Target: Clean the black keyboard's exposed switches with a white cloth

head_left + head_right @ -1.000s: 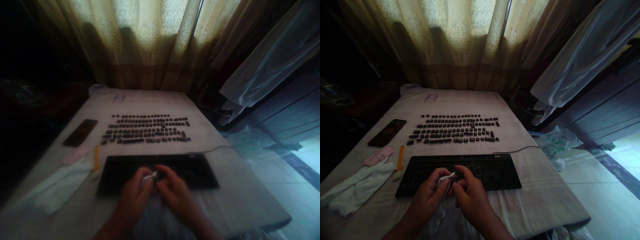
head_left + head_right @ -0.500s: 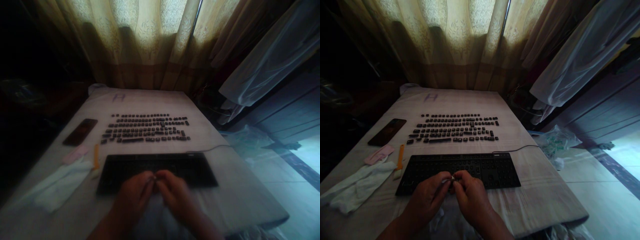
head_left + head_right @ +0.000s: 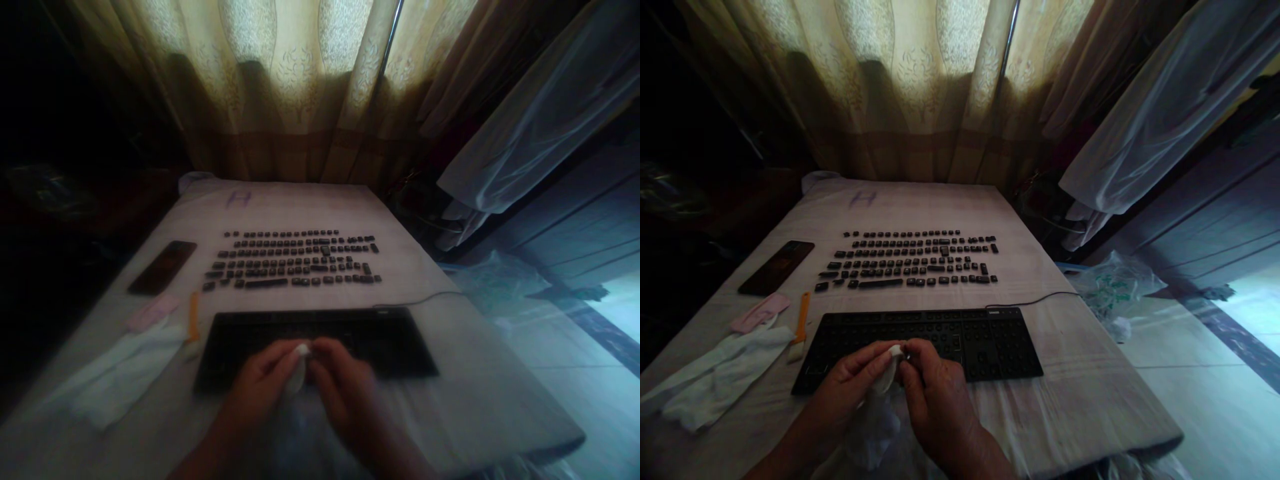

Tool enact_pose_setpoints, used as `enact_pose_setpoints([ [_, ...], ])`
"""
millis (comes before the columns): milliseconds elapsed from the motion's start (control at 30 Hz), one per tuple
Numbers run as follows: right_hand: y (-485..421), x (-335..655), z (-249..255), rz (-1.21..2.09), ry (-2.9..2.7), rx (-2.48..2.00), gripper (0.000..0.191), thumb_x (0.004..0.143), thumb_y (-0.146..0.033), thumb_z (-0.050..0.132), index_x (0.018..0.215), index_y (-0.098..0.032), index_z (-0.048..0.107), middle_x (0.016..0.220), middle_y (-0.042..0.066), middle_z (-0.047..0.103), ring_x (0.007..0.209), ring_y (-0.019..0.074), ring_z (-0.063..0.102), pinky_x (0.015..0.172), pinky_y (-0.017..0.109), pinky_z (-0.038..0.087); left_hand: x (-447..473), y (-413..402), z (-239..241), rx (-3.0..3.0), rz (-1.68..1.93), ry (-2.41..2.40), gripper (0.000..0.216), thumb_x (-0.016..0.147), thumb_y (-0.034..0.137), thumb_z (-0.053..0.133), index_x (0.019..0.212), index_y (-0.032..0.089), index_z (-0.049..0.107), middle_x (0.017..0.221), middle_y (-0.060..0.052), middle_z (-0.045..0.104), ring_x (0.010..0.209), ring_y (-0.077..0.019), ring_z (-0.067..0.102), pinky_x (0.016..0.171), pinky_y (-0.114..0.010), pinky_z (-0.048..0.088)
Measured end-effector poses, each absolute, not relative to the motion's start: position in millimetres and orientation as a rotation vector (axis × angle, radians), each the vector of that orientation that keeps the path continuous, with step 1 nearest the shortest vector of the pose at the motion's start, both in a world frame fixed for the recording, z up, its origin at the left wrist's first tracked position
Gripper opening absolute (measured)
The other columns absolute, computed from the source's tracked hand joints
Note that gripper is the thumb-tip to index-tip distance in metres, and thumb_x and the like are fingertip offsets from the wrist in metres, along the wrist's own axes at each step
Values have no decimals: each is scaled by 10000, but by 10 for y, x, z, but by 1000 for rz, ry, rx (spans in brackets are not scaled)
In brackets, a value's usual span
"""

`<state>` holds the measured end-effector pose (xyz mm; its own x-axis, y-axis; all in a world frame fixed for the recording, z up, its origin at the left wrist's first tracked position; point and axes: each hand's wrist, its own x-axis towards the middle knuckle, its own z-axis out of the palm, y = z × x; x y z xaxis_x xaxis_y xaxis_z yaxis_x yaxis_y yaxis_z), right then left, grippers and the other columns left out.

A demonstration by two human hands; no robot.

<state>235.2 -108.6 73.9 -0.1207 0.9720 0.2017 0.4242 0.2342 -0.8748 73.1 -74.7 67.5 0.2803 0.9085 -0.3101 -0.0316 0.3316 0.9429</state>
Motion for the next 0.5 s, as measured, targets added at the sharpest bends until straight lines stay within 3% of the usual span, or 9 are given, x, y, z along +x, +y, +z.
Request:
enact_pose_setpoints([
  [300, -1089, 2361, 741, 785, -1641, -1309, 146, 950, -194, 452, 1048, -221, 557, 763, -6, 727, 691, 145, 727, 611, 196, 532, 835, -784, 745, 912, 771, 1049, 448, 710, 571, 758, 967, 204, 788, 1000, -91, 774, 1037, -292, 664, 949, -362, 466],
  [500, -1077, 2352, 685, 667, -1691, -1293, 183, 948, -164, 440, 1074, -224, 558, 853, 17, 748, 751, 152, 739, 647, 200, 535, 899, -767, 695, 839, 813, 1056, 497, 640, 607, 806, 898, 182, 790, 989, -108, 774, 1095, -311, 650, 957, -370, 474],
])
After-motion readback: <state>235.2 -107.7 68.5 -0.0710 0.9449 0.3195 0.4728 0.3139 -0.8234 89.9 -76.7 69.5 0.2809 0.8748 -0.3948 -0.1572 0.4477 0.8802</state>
